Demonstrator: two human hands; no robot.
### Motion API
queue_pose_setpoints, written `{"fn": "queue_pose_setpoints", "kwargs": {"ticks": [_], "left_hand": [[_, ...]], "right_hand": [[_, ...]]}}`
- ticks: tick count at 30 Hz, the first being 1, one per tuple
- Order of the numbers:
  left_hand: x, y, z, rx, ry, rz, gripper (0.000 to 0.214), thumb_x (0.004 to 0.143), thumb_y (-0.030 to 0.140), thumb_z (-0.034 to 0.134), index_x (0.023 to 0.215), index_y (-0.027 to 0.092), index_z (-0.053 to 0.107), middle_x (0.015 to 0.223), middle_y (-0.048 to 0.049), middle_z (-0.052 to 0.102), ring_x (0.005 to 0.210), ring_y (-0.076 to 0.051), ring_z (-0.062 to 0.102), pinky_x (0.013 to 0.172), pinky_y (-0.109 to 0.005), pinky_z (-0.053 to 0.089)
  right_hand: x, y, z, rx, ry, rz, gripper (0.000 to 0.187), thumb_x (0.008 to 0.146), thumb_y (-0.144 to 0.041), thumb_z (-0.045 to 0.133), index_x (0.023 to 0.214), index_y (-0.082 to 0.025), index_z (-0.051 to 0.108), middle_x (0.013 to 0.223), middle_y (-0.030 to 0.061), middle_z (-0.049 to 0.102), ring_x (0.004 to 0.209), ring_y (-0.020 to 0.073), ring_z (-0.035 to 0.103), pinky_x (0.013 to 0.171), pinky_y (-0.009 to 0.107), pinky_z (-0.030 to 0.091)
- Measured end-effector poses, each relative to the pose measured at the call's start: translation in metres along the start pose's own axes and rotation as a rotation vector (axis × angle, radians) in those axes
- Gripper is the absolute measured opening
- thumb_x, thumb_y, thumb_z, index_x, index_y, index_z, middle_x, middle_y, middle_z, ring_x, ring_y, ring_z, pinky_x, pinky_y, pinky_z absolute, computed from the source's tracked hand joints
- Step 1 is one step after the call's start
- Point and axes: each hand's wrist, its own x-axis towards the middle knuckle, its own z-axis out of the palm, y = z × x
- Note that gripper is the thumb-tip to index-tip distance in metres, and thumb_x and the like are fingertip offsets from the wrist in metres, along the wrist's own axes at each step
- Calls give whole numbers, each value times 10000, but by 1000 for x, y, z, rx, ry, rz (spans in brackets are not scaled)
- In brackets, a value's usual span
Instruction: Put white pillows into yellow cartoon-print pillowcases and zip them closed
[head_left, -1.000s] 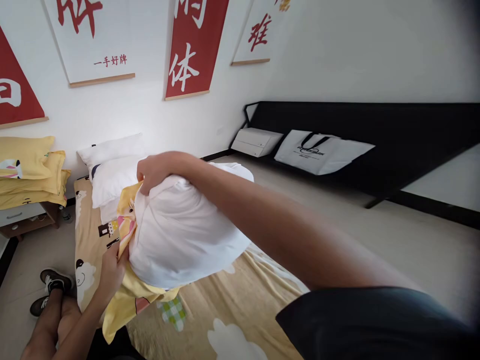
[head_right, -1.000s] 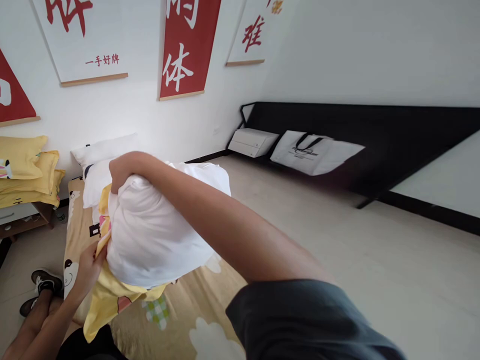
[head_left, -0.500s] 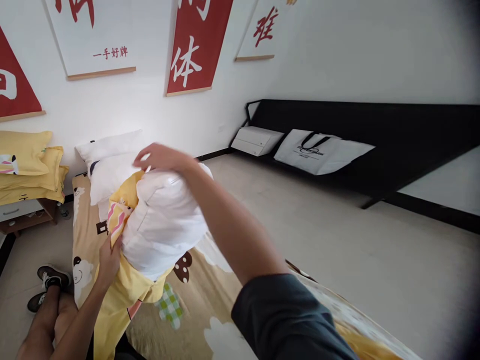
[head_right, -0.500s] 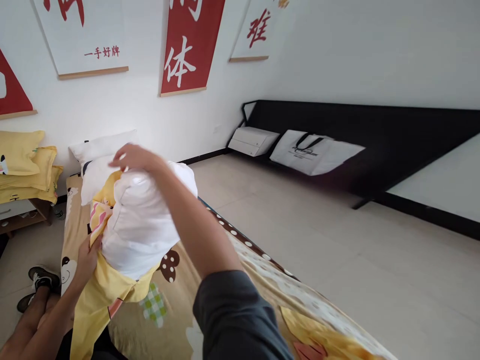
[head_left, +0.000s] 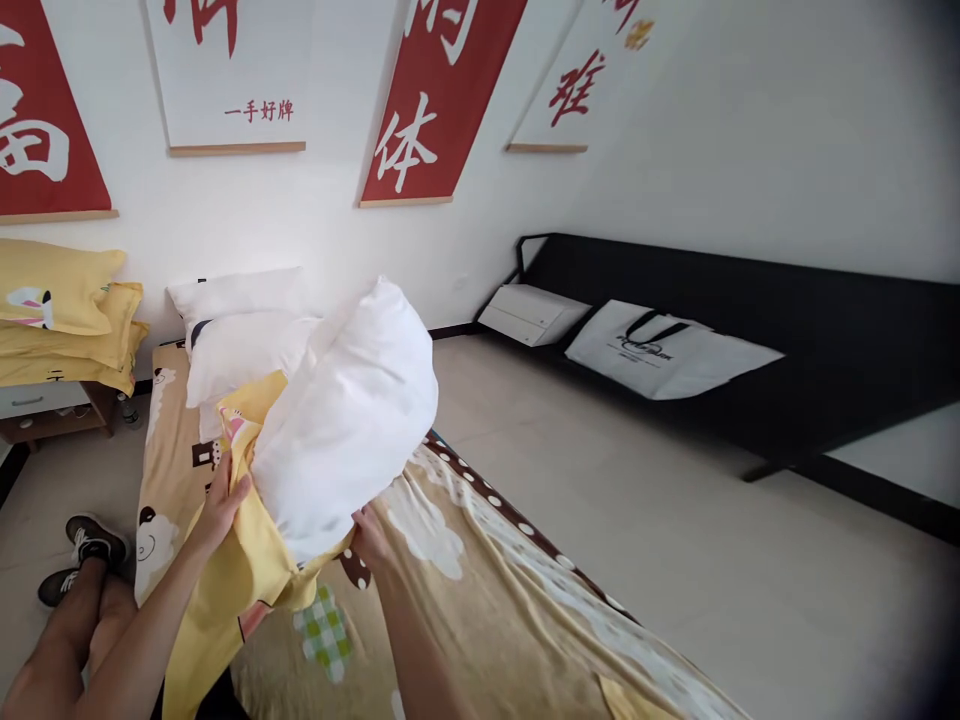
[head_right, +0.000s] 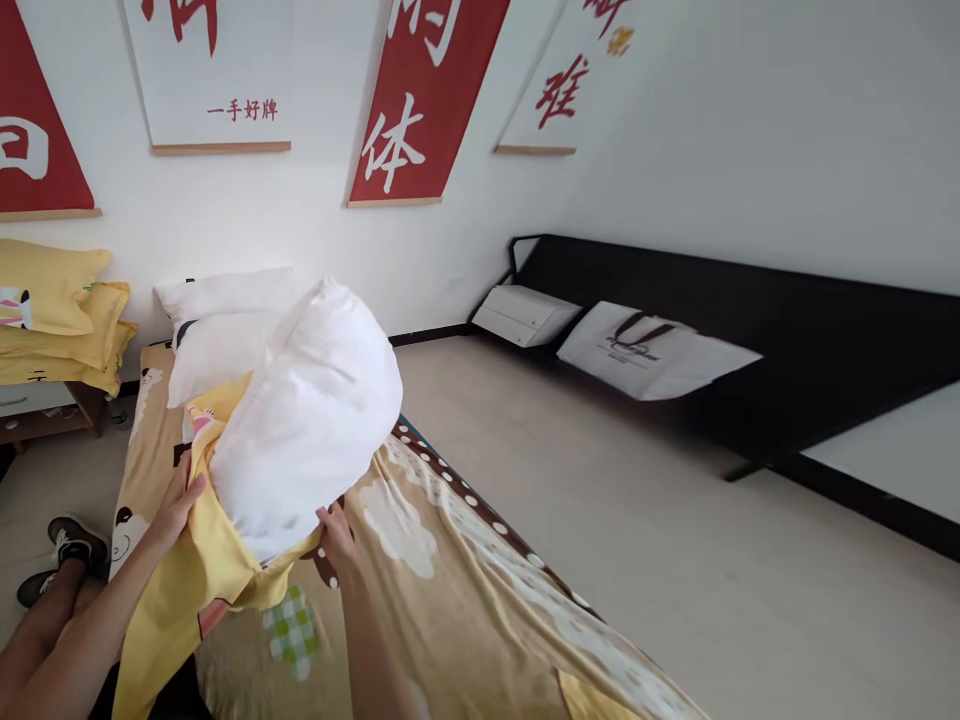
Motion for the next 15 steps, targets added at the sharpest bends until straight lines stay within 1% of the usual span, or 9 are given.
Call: {"fn": "queue_pose_setpoints", "kwargs": {"ticks": [1,3,5,7,9,10,11,13,15], "left_hand": [[1,10,1,37,-82,33,866,732,648,680,1425,196,423,1468,-136,468,1362,-300,434,1112,-376,383],[3,32,2,97,-208,72,1019,670,582,774,1496,203,313,1518,-143,404,1390,-317,397,1124,-393,382],[10,44,4,97,-233,53,1035,683,508,795,1522,220,263,1496,-142,441,1349,-310,457,1093,-393,422],[22,41,8,78,-184,6,886,759,481,738,1499,222,324,1434,-135,520,1277,-287,538,1052,-383,456],[37,21,15,112,-124,-30,719,820,515,655,1430,202,438,1380,-135,575,1246,-274,567,1047,-382,454],[44,6,19,157,-97,-45,672,835,539,619,1391,187,485,1375,-140,580,1268,-273,550,1068,-384,431],[48,-10,23,213,-73,-70,657,840,562,592,1363,172,511,1385,-149,571,1303,-274,520,1093,-388,402],[46,-43,29,321,-57,-166,698,834,594,564,1361,141,504,1415,-186,535,1356,-289,467,1121,-411,362],[27,-71,27,392,-126,-263,761,823,593,571,1411,127,444,1461,-211,478,1388,-306,425,1131,-442,345]], "right_hand": [[1,-2,-6,-10,12,3,642,633,-730,574,1032,-228,597,1065,142,711,1021,333,663,875,422,530],[0,-22,-24,-55,68,-27,678,666,-684,596,1136,-197,556,1192,152,669,1107,320,627,928,405,512],[-7,-53,-44,-207,193,-74,728,678,-658,620,1208,-167,527,1262,175,630,1161,328,592,963,419,489],[-18,-80,-60,-422,364,-97,751,687,-662,625,1239,-164,521,1248,182,633,1147,341,591,950,438,483],[-27,-94,-68,-609,479,-58,732,715,-686,593,1236,-176,526,1179,171,660,1082,347,615,904,449,489],[-28,-93,-70,-686,488,-16,717,744,-700,551,1234,-178,522,1152,170,667,1055,349,623,885,454,491],[-29,-88,-71,-758,462,36,701,776,-706,497,1226,-169,521,1129,180,669,1038,356,627,876,467,488],[-30,-68,-72,-865,345,146,645,821,-668,431,1184,-146,539,1104,210,672,1060,378,623,903,501,470],[-39,-39,-77,-905,225,206,565,806,-580,478,1165,-151,559,1164,213,663,1177,383,580,994,518,427]]}}
